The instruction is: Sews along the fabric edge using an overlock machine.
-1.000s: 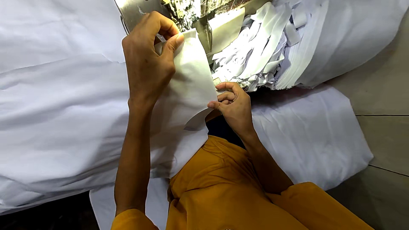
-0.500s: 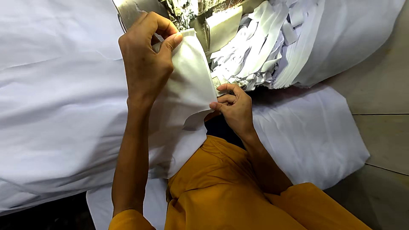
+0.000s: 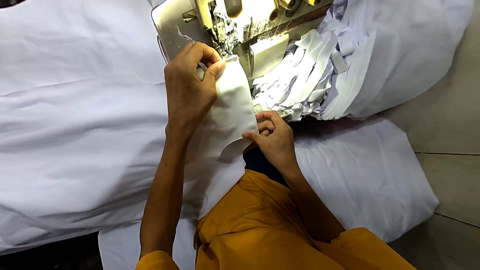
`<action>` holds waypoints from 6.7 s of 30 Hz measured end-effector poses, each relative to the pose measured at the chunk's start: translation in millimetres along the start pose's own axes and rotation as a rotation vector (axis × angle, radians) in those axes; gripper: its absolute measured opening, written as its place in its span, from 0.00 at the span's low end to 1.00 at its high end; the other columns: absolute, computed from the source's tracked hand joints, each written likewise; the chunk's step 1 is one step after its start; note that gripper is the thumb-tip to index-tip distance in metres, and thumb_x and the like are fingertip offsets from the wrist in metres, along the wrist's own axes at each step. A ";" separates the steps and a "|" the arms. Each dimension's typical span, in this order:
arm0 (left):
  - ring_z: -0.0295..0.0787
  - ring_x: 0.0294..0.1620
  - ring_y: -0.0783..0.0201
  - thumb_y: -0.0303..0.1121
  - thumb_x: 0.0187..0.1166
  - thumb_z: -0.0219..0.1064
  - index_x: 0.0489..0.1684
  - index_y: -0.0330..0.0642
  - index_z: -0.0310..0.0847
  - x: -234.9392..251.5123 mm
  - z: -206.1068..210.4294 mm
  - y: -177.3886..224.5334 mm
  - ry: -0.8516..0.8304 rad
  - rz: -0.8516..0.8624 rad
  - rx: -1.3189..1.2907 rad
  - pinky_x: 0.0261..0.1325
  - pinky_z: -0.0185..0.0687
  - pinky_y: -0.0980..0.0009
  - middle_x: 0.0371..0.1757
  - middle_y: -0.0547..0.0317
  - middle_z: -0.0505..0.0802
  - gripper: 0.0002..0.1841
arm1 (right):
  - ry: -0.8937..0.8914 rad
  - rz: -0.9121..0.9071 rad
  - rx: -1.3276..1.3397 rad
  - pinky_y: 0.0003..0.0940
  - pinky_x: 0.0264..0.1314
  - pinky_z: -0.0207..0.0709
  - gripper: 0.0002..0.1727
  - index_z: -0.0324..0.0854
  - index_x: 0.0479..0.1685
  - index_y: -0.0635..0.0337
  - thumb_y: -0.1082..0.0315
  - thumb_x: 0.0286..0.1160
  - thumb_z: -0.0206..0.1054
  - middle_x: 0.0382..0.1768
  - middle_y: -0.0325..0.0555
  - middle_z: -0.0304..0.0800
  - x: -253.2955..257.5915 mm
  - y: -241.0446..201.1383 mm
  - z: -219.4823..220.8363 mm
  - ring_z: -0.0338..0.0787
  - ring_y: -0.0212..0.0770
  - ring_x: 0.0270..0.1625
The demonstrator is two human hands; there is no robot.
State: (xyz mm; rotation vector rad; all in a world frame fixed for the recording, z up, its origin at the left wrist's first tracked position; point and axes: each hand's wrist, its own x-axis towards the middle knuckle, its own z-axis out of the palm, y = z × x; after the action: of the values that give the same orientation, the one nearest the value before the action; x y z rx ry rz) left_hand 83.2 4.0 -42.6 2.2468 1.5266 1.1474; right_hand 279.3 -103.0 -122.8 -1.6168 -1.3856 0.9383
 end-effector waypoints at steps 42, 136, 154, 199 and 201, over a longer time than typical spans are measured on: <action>0.76 0.75 0.52 0.48 0.92 0.47 0.81 0.47 0.76 -64.8 15.5 11.3 0.045 0.031 0.506 0.74 0.63 0.54 0.81 0.55 0.81 0.26 | -0.104 -0.114 0.317 0.13 0.30 0.80 0.08 0.87 0.46 0.61 0.67 0.75 0.72 0.30 0.33 0.92 6.2 7.8 -4.6 0.87 0.21 0.29; 0.90 0.25 0.72 0.24 0.80 0.69 0.46 0.35 0.88 12.9 -35.0 2.2 -0.276 -0.186 -0.708 0.28 0.87 0.78 0.35 0.59 0.96 0.04 | 0.007 -0.401 0.186 0.21 0.30 0.86 0.08 0.85 0.51 0.62 0.69 0.81 0.69 0.35 0.37 0.94 7.3 -31.5 -36.1 0.89 0.27 0.28; 0.91 0.56 0.69 0.26 0.78 0.70 0.49 0.43 0.91 10.4 -70.4 -35.7 -0.313 -0.079 -0.301 0.58 0.90 0.71 0.55 0.59 0.92 0.08 | -0.133 -0.335 0.202 0.35 0.58 0.87 0.15 0.84 0.62 0.57 0.64 0.86 0.58 0.58 0.41 0.89 44.1 -22.1 -14.1 0.90 0.35 0.57; 0.81 0.47 0.54 0.34 0.81 0.67 0.48 0.43 0.83 -20.2 19.3 55.9 -0.039 -0.126 0.145 0.51 0.68 0.50 0.42 0.56 0.86 0.07 | -0.048 -0.384 0.252 0.26 0.56 0.82 0.10 0.93 0.39 0.58 0.63 0.80 0.69 0.43 0.38 0.94 42.5 -12.3 0.0 0.89 0.30 0.51; 0.83 0.47 0.56 0.33 0.82 0.66 0.52 0.42 0.80 -19.4 15.7 55.9 -0.025 -0.134 0.108 0.52 0.72 0.51 0.44 0.57 0.88 0.08 | -0.053 -0.380 0.258 0.26 0.55 0.81 0.10 0.93 0.39 0.58 0.63 0.80 0.69 0.43 0.38 0.94 41.4 -11.9 0.6 0.89 0.30 0.50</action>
State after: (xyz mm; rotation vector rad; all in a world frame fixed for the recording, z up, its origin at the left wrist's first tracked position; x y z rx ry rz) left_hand 130.2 -33.7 -32.3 2.1771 1.7383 1.0192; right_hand 279.3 -60.8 -113.9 -1.0958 -1.4740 0.8924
